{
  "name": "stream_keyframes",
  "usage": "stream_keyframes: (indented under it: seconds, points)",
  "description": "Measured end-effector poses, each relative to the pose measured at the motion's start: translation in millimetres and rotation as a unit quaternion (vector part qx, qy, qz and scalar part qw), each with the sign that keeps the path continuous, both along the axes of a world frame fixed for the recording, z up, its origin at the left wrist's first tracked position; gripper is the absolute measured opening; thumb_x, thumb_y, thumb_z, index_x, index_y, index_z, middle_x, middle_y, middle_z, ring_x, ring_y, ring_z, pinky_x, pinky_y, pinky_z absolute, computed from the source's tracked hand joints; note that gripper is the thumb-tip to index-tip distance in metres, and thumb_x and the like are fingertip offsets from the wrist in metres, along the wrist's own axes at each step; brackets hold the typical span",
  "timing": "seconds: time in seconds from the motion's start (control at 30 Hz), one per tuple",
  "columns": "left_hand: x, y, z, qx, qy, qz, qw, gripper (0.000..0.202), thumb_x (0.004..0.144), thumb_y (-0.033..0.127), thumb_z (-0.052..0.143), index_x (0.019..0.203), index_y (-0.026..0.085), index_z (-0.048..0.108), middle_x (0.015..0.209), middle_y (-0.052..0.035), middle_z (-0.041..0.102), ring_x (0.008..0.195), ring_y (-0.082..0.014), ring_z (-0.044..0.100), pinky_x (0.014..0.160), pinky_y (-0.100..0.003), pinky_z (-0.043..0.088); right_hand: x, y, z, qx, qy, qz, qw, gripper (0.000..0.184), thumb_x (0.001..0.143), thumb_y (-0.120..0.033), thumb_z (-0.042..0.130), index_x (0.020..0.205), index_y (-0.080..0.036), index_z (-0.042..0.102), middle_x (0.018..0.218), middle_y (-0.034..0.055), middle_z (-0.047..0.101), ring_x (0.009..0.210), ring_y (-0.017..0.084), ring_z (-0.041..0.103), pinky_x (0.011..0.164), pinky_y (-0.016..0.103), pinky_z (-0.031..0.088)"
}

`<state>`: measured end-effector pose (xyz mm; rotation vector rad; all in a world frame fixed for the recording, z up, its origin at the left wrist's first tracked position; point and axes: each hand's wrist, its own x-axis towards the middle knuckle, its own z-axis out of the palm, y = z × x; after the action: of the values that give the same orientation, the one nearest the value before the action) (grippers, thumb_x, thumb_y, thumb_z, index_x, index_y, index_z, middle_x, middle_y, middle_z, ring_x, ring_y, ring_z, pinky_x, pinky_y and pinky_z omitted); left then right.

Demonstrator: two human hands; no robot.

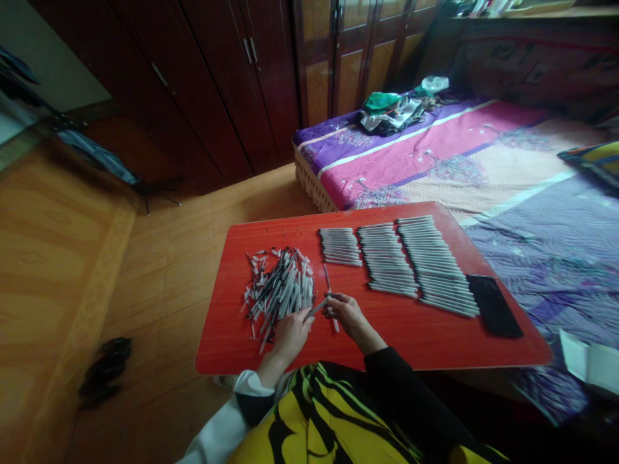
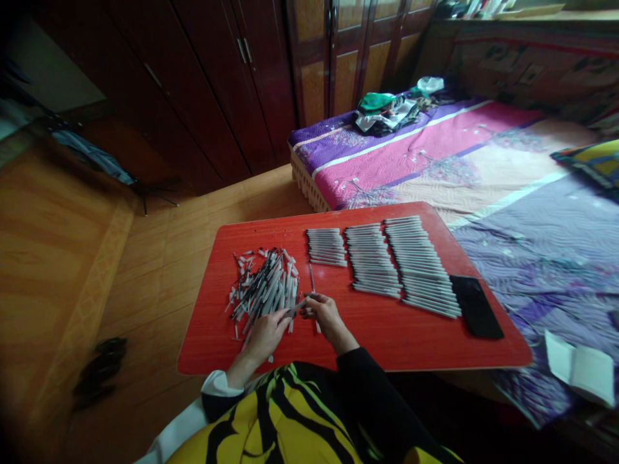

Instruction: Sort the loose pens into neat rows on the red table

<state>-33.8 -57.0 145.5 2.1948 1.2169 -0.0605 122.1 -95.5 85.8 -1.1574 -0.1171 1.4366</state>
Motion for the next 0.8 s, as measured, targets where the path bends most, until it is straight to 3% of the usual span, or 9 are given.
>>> stream_keyframes:
  seconds: [0.13, 0.27, 0.43, 0.63, 0.8]
  points:
    - [3.0, 2.7, -3.5, 0.014, -0.039, 0.003, 0.999, 0.036, 0.086, 0.029, 0.045, 0.12, 0.021, 0.053, 0.103, -0.0094, 0.066, 0.095, -0.0216, 0.061, 0.079, -0.03, 0.044, 9.5, 7.1, -7.8, -0.03, -0.004, -0.027, 0.999, 0.019, 0.058, -0.016, 0.07, 0.073, -0.008, 0.062, 0.059, 0.009, 0.066, 0.047, 0.019, 0.063, 0.044, 0.026, 0.05]
    - [-6.7, 2.3, -7.8, 0.068, -0.137, 0.055, 0.987, 0.056, 0.082, 0.031, 0.051, 0.134, 0.017, 0.036, 0.126, -0.0128, 0.05, 0.115, -0.0233, 0.048, 0.094, -0.035, 0.04, 39.5, 21.3, -24.7, -0.079, -0.041, -0.141, 0.986, 0.011, 0.064, -0.014, 0.064, 0.069, -0.012, 0.054, 0.052, 0.0034, 0.062, 0.043, 0.014, 0.06, 0.044, 0.023, 0.051]
    - [-23.4, -12.2, -24.5, 0.029, -0.168, 0.1, 0.98, 0.045, 0.084, 0.028, 0.046, 0.127, 0.017, 0.042, 0.117, -0.0109, 0.054, 0.103, -0.0199, 0.055, 0.089, -0.034, 0.045, 81.8, 44.7, -47.4, -0.14, -0.087, -0.288, 0.943, 0.015, 0.069, -0.01, 0.057, 0.071, -0.017, 0.044, 0.043, -0.0058, 0.054, 0.035, 0.009, 0.053, 0.039, 0.018, 0.048]
    - [-29.7, -27.7, -38.7, 0.002, -0.175, 0.109, 0.979, 0.041, 0.082, 0.026, 0.048, 0.122, 0.017, 0.047, 0.114, -0.0098, 0.054, 0.097, -0.0176, 0.058, 0.087, -0.032, 0.047, 98.7, 65.9, -58.6, -0.156, -0.076, -0.324, 0.93, 0.019, 0.069, -0.011, 0.057, 0.071, -0.018, 0.04, 0.043, -0.0052, 0.052, 0.036, 0.011, 0.054, 0.039, 0.021, 0.05]
    - [-34.0, -28.3, -36.5, -0.006, -0.194, 0.113, 0.974, 0.037, 0.083, 0.025, 0.046, 0.119, 0.016, 0.05, 0.112, -0.0101, 0.055, 0.092, -0.0159, 0.059, 0.085, -0.031, 0.048, 111.6, 52.5, -59.2, -0.157, -0.094, -0.334, 0.925, 0.021, 0.068, -0.013, 0.058, 0.075, -0.019, 0.039, 0.046, -0.0059, 0.053, 0.038, 0.011, 0.056, 0.039, 0.02, 0.05]
